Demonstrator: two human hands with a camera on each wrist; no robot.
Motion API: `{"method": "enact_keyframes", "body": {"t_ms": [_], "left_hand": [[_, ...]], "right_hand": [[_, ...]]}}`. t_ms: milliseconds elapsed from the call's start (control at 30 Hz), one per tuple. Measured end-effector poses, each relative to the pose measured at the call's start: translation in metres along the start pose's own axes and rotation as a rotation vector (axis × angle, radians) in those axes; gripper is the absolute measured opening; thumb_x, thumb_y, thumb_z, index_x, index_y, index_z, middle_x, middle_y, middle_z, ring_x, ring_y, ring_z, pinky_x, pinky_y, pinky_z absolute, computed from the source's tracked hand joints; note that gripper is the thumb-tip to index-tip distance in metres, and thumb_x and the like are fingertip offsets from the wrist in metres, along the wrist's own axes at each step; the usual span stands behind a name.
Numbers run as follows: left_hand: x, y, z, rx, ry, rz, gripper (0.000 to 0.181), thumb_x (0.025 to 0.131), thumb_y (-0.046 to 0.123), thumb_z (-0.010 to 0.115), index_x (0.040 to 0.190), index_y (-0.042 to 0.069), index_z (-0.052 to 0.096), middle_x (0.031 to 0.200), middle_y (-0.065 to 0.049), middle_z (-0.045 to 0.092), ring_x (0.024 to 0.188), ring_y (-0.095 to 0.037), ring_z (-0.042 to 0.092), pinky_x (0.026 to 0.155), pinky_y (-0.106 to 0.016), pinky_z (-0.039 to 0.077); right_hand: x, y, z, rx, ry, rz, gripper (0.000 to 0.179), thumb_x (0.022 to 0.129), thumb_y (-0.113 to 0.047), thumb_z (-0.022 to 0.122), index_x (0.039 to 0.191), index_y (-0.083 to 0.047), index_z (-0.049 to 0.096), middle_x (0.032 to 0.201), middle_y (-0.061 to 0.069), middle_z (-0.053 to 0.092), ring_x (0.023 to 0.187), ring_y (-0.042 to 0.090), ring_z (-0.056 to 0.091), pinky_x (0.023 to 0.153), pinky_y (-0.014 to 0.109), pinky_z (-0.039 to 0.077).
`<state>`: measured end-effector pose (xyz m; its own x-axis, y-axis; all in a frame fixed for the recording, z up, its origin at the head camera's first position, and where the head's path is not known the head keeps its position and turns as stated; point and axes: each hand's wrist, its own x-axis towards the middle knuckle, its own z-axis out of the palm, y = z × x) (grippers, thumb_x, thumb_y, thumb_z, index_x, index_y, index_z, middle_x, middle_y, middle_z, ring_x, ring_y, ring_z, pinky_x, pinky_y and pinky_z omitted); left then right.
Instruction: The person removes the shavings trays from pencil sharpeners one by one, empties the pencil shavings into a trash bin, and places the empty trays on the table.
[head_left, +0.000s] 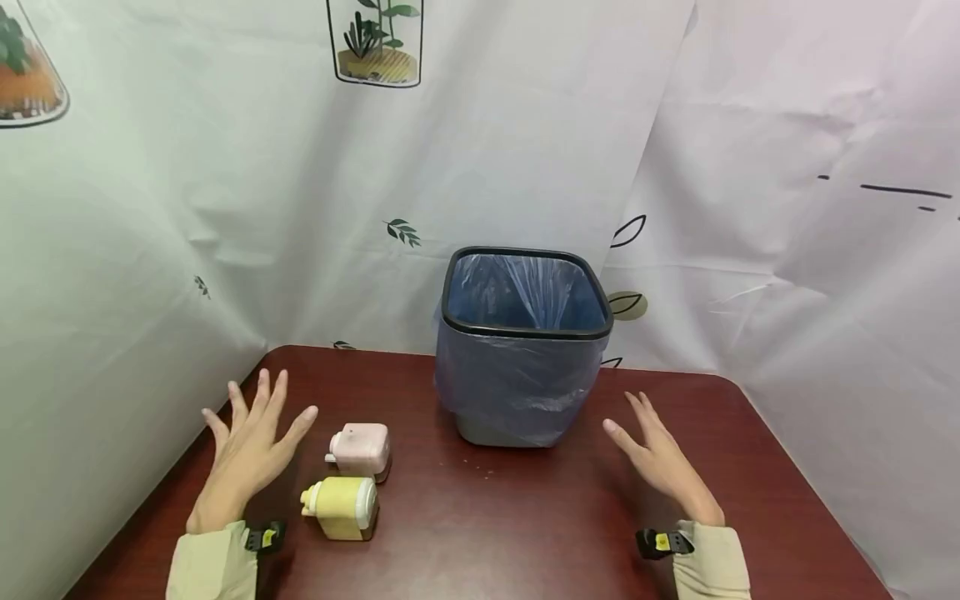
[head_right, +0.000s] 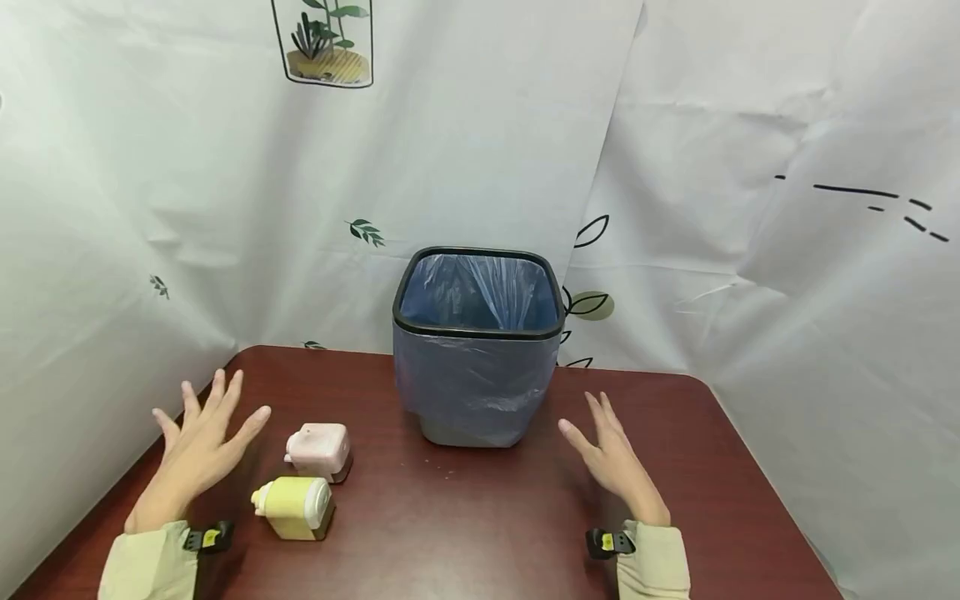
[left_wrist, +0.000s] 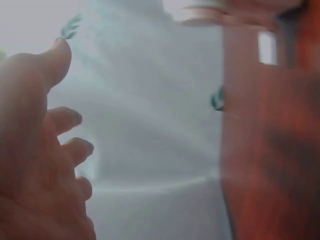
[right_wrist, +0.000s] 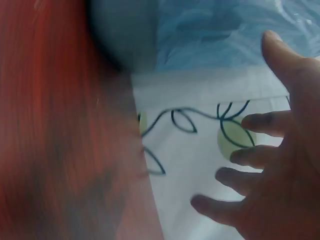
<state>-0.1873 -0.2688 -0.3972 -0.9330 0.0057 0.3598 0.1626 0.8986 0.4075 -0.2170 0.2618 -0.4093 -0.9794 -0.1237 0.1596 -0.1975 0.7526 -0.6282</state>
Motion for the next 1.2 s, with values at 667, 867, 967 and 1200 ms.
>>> {"method": "enact_keyframes", "body": {"t_ms": [667, 867, 967, 1200], "left_hand": [[0.012, 0.11, 0.022, -0.41, 0.186, 0.079, 0.048, 0.091, 0.03, 0.056, 0.135, 0.016, 0.044, 0.121, -0.005, 0.059, 0.116, -0.028, 0.05, 0.091, -0.048, 0.04], [0.024, 0.142, 0.051, -0.7, 0.126, 0.09, 0.044, 0.09, 0.021, 0.059, 0.132, 0.013, 0.048, 0.119, -0.008, 0.059, 0.112, -0.02, 0.054, 0.093, -0.041, 0.041], [0.028, 0.159, 0.058, -0.852, 0.085, 0.049, 0.042, 0.09, 0.013, 0.057, 0.13, 0.006, 0.048, 0.122, -0.014, 0.056, 0.114, -0.027, 0.052, 0.094, -0.044, 0.041], [0.036, 0.165, 0.09, -0.91, 0.048, -0.009, 0.044, 0.091, 0.017, 0.057, 0.132, 0.01, 0.045, 0.129, -0.008, 0.049, 0.118, -0.026, 0.048, 0.092, -0.042, 0.043]], "right_hand": [[0.014, -0.027, 0.027, 0.664, 0.115, -0.11, 0.05, 0.099, -0.032, 0.037, 0.14, -0.003, 0.034, 0.139, 0.019, 0.04, 0.117, 0.004, 0.048, 0.088, 0.041, 0.045], [0.019, -0.037, 0.028, 0.693, 0.109, -0.075, 0.055, 0.099, -0.035, 0.036, 0.141, -0.002, 0.03, 0.142, 0.018, 0.035, 0.11, -0.006, 0.048, 0.09, 0.039, 0.044], [0.02, -0.04, 0.029, 0.714, 0.095, -0.067, 0.055, 0.099, -0.035, 0.035, 0.142, 0.0, 0.028, 0.143, 0.018, 0.032, 0.11, -0.009, 0.046, 0.09, 0.035, 0.045], [0.02, -0.043, 0.033, 0.739, 0.102, -0.073, 0.054, 0.099, -0.035, 0.034, 0.141, -0.001, 0.029, 0.144, 0.014, 0.031, 0.112, -0.01, 0.043, 0.091, 0.038, 0.044]]}}
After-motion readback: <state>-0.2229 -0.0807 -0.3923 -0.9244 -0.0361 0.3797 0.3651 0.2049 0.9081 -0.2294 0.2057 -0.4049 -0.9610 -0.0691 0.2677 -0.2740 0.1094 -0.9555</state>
